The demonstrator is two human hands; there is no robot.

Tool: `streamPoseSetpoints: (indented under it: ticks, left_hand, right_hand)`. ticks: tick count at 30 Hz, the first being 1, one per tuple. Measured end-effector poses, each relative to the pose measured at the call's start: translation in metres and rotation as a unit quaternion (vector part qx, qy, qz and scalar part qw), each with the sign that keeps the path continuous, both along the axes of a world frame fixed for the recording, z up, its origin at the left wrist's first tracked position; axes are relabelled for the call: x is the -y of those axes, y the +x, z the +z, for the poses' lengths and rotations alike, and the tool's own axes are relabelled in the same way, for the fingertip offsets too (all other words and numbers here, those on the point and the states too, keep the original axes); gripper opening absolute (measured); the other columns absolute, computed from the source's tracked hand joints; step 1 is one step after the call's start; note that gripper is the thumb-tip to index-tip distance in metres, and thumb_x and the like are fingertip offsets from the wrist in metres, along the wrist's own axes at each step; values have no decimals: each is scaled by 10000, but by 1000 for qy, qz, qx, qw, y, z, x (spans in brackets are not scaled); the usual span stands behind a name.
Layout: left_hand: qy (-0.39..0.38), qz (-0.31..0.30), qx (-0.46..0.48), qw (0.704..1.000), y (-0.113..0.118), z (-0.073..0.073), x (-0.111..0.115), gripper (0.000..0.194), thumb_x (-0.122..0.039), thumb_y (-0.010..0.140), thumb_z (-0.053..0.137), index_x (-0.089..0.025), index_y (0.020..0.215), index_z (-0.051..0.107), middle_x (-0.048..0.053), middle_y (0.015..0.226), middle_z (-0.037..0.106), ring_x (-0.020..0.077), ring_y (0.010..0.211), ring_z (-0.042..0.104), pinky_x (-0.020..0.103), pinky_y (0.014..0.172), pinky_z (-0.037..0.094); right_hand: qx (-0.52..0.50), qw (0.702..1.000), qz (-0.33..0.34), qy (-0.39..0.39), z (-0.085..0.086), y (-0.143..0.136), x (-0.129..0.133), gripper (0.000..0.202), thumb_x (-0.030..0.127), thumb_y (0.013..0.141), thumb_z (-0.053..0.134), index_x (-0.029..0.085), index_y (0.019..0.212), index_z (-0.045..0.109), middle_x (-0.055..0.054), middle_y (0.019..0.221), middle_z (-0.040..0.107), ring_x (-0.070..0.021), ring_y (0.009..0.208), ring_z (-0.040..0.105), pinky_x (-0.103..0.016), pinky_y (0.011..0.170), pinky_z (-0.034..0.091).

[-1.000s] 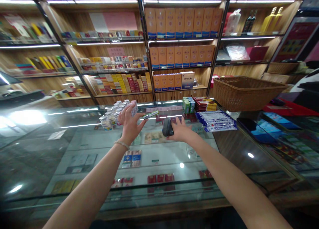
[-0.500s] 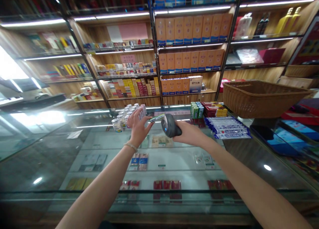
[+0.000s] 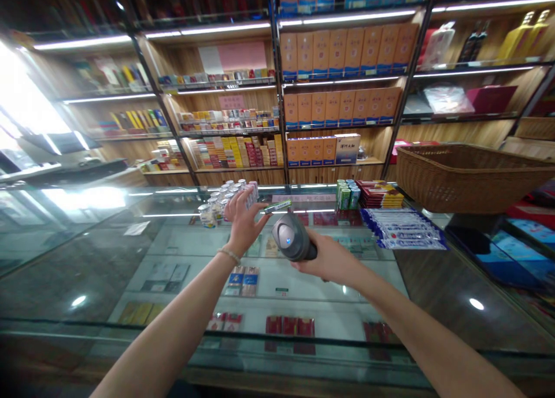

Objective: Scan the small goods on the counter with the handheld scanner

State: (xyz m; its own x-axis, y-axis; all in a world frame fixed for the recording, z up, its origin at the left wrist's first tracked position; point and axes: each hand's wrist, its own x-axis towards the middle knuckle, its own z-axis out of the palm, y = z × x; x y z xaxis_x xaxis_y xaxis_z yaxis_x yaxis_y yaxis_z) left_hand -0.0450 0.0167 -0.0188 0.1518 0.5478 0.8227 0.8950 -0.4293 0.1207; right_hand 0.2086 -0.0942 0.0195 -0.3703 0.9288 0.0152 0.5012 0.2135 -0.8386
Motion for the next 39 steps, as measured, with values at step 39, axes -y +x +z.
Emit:
streamPoseSetpoints:
  ticks: [39]
  left_hand:
    - [14,-3,1,1000,-3,-3,-6,219,-470,914,702,-302,1043,757,97,1553,475,337,1478,366,601,1242,246]
  right_hand:
    - [250,937,-67,233,-10,8,-11,468,329,823,631,238,1278,569,-85,1264,684,-272,1010,702,-290,694,428]
